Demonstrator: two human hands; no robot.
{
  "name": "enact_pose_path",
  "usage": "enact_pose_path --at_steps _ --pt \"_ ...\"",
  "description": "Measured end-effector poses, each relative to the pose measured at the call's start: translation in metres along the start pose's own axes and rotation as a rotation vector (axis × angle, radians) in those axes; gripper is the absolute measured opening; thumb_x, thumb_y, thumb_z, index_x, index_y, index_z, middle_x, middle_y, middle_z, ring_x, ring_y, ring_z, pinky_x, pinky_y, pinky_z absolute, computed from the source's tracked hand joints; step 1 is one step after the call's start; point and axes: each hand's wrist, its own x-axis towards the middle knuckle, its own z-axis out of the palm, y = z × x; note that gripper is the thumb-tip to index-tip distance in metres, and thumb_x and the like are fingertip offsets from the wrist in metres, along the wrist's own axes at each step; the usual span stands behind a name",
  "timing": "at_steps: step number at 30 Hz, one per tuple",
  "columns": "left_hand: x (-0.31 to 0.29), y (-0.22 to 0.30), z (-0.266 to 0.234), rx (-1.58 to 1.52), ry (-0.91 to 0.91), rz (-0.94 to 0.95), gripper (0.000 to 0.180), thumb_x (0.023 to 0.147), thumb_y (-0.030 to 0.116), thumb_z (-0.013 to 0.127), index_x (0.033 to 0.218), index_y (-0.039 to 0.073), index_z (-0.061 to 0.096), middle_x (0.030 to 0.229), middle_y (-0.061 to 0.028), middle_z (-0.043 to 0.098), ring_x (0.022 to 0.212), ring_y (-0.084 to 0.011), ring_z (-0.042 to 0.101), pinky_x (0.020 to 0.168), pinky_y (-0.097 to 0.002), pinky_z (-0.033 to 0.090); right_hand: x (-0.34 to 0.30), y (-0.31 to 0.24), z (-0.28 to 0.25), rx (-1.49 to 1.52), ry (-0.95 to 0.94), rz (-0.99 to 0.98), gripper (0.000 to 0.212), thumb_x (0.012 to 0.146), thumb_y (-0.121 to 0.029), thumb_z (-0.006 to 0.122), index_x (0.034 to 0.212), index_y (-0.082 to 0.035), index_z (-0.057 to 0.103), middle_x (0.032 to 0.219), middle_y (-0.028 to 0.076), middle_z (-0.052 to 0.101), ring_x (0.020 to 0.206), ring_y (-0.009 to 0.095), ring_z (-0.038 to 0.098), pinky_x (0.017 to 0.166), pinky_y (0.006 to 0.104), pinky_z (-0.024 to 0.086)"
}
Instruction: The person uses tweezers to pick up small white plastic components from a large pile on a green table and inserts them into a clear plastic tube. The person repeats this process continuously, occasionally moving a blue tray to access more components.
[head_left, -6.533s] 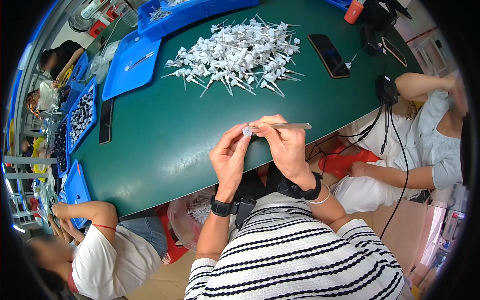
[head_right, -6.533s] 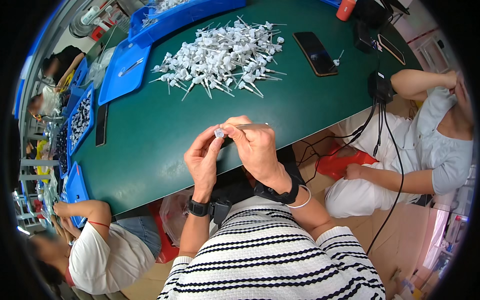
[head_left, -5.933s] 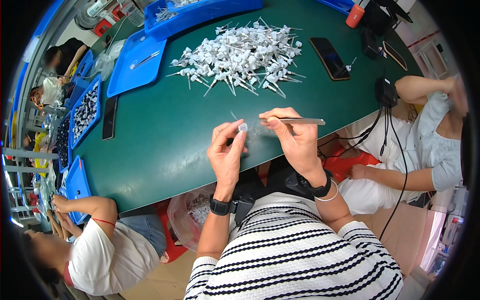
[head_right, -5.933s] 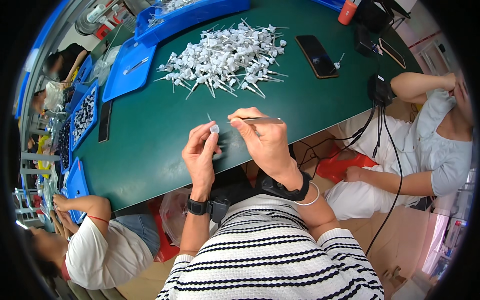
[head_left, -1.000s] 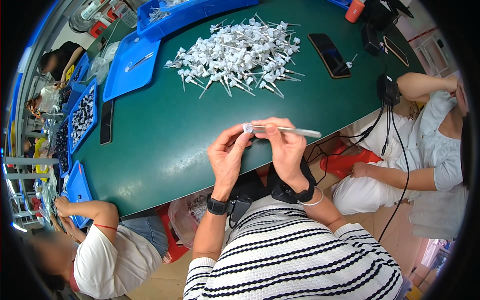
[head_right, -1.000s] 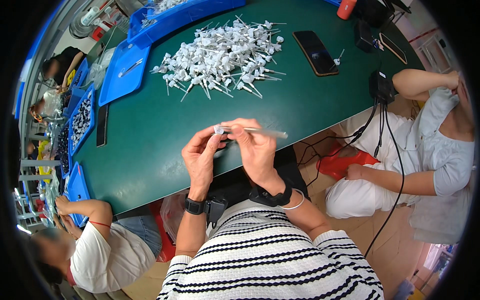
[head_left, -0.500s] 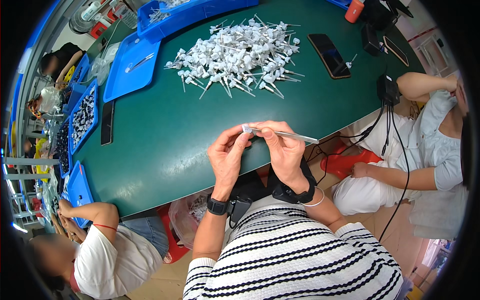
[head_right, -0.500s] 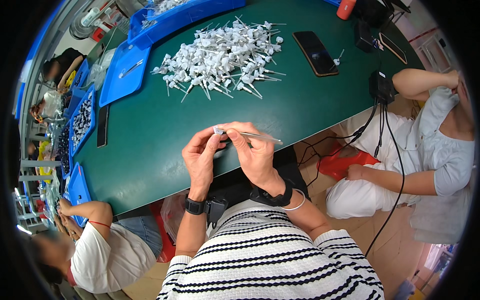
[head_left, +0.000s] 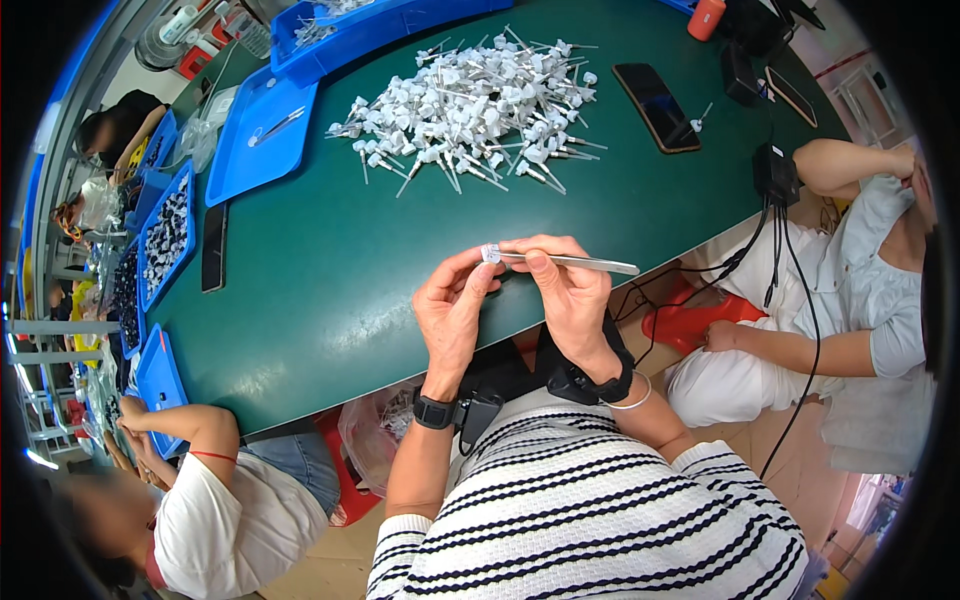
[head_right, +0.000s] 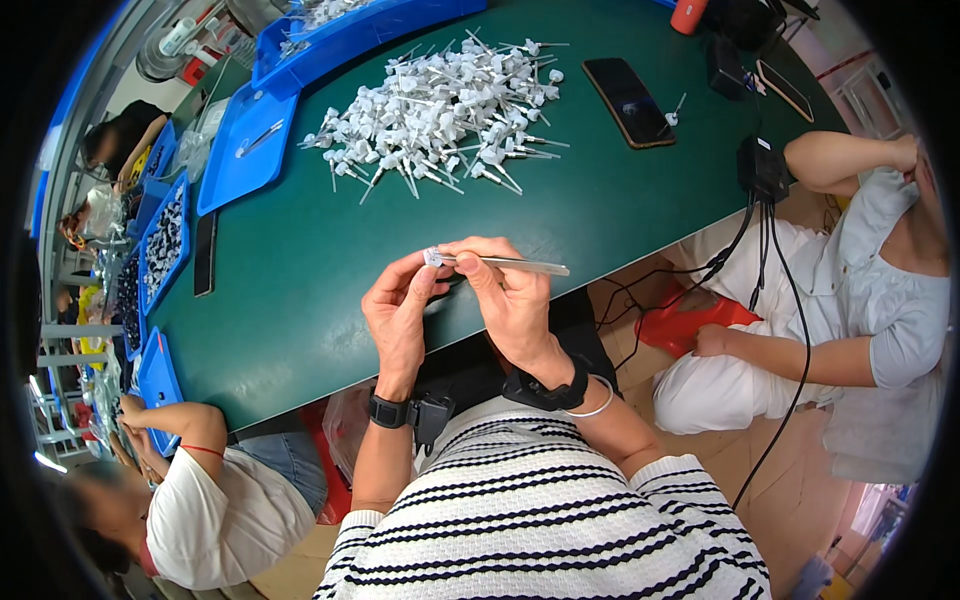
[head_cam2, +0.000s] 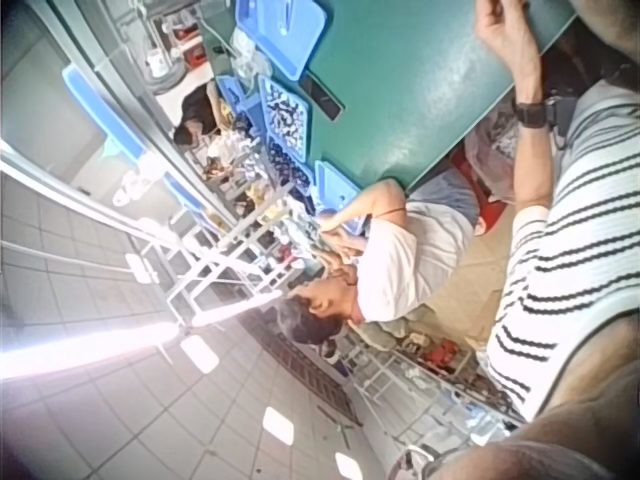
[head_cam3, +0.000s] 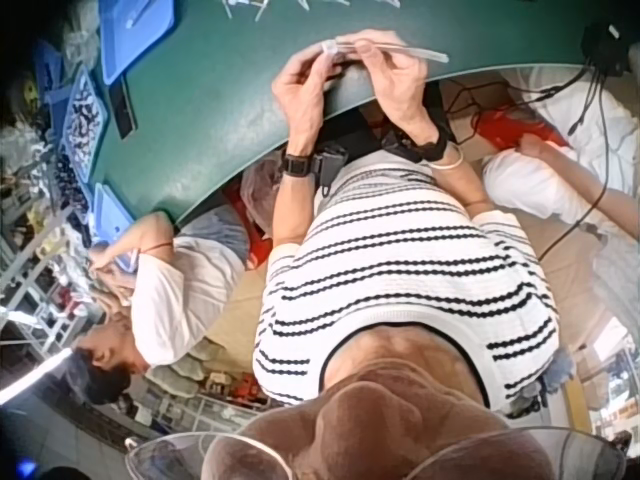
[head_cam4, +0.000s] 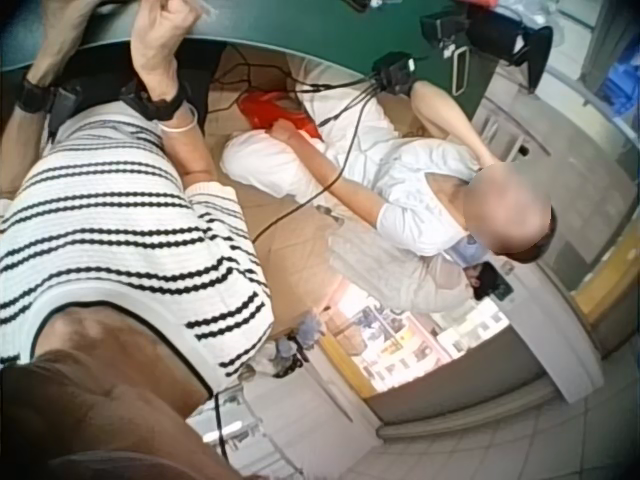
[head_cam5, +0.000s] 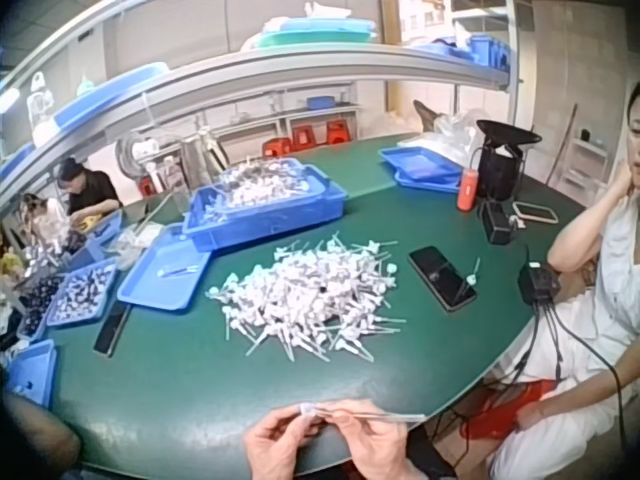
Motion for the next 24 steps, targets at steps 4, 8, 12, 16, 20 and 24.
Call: enact_pose_path --at_steps 4,8,12,16,20,24 --pt "0.0003 0.0004 0.0003 0.007 0.002 0.003 0.022 0.090 0.006 0.064 0.109 -0.004 0.063 0.101 -0.0104 0.067 0.089 -0.0168 0.066 0.075 -0.0274 0.056 0.0006 -0.0006 0.0004 -0.003 -0.003 -0.001 0.020 0.096 -0.013 0.054 0.105 0.004 0.060 0.100 0.010 0.067 0.085 0.013 0.065 0.078 0.0249 0.053" --pt "0.0002 0.0004 0.0004 0.025 0.008 0.007 0.021 0.089 0.007 0.064 0.108 -0.004 0.064 0.100 -0.0100 0.068 0.087 -0.0146 0.065 0.074 -0.0268 0.056 0.0004 -0.0012 0.0017 0.006 0.018 0.010 0.021 0.096 -0.014 0.055 0.105 0.004 0.060 0.100 0.011 0.067 0.086 0.014 0.065 0.078 0.0262 0.054" --pt "-0.0001 0.0004 0.0011 0.024 0.013 0.013 0.022 0.089 0.006 0.065 0.109 -0.004 0.064 0.100 -0.0097 0.068 0.086 -0.0138 0.065 0.074 -0.0263 0.056 -0.0004 0.0002 0.0027 0.008 0.049 0.026 0.022 0.096 -0.015 0.055 0.106 0.004 0.060 0.101 0.012 0.067 0.087 0.015 0.066 0.079 0.0271 0.055" --pt "-0.0004 -0.0015 0.0004 0.024 0.007 0.012 0.022 0.089 0.005 0.065 0.109 -0.004 0.064 0.100 -0.0098 0.068 0.087 -0.0139 0.065 0.074 -0.0261 0.056 -0.0004 0.0005 0.0015 0.049 0.065 0.024 0.022 0.096 -0.014 0.055 0.106 0.005 0.060 0.102 0.012 0.066 0.088 0.016 0.066 0.079 0.0274 0.055" --pt "-0.0010 -0.0008 0.0005 0.029 0.005 0.013 0.022 0.089 0.005 0.065 0.110 -0.003 0.064 0.101 -0.0098 0.068 0.088 -0.0140 0.065 0.074 -0.0258 0.056 -0.0015 -0.0027 0.0034 0.040 0.054 0.010 0.022 0.096 -0.014 0.055 0.105 0.005 0.060 0.103 0.012 0.067 0.090 0.015 0.066 0.080 0.0260 0.054" --pt "-0.0005 -0.0008 0.0005 0.020 0.002 0.003 0.022 0.089 0.005 0.065 0.110 -0.003 0.064 0.102 -0.0093 0.068 0.088 -0.0140 0.065 0.074 -0.0253 0.055 0.0000 -0.0018 0.0023 0.006 0.037 0.007 0.022 0.096 -0.014 0.055 0.105 0.005 0.060 0.103 0.011 0.067 0.090 0.014 0.065 0.079 0.0241 0.052"
